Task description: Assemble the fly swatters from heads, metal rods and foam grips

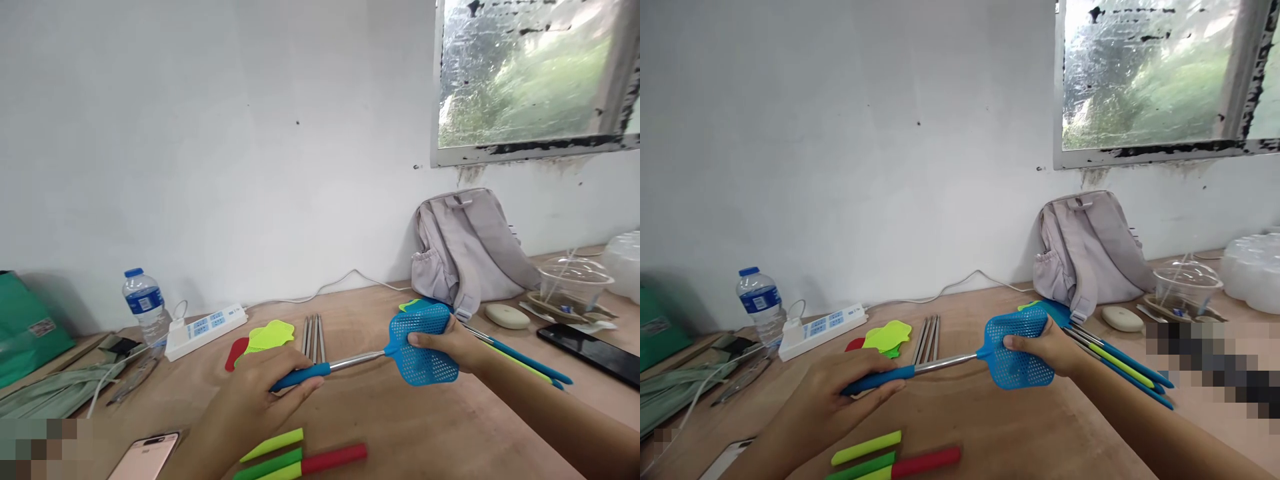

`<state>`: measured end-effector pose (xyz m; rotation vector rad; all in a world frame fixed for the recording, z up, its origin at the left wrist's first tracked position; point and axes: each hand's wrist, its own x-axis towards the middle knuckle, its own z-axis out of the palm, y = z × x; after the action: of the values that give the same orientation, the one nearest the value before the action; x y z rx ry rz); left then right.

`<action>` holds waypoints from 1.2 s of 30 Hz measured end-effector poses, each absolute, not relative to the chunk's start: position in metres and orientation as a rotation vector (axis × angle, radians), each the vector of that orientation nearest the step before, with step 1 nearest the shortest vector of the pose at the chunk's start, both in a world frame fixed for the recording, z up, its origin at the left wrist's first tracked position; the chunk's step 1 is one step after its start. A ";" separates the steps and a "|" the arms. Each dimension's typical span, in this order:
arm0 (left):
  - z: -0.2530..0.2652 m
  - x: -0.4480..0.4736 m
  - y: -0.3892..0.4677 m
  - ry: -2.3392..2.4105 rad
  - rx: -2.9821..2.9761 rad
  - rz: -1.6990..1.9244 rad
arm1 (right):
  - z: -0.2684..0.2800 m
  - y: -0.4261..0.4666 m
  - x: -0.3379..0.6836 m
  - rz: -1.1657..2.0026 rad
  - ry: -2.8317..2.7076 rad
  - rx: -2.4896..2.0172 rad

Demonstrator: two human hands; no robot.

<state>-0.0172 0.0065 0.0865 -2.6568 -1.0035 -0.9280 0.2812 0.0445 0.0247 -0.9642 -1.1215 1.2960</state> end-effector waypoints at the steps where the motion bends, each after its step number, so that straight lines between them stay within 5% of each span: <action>1: 0.086 -0.016 0.006 -1.024 -2.675 -0.922 | 0.023 0.045 0.280 1.307 -1.110 -0.963; 24: 0.114 -0.031 0.001 -1.233 -2.762 -0.810 | 0.009 0.042 0.272 1.623 -1.029 -0.759; 36: 0.059 0.014 0.012 -2.051 -2.924 -1.713 | -0.005 0.022 0.221 1.851 -1.196 -0.536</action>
<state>0.0139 0.0121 0.0587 -2.9242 -2.0506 -1.7126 0.2214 0.0216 -0.0045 -0.5365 -1.1958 1.8509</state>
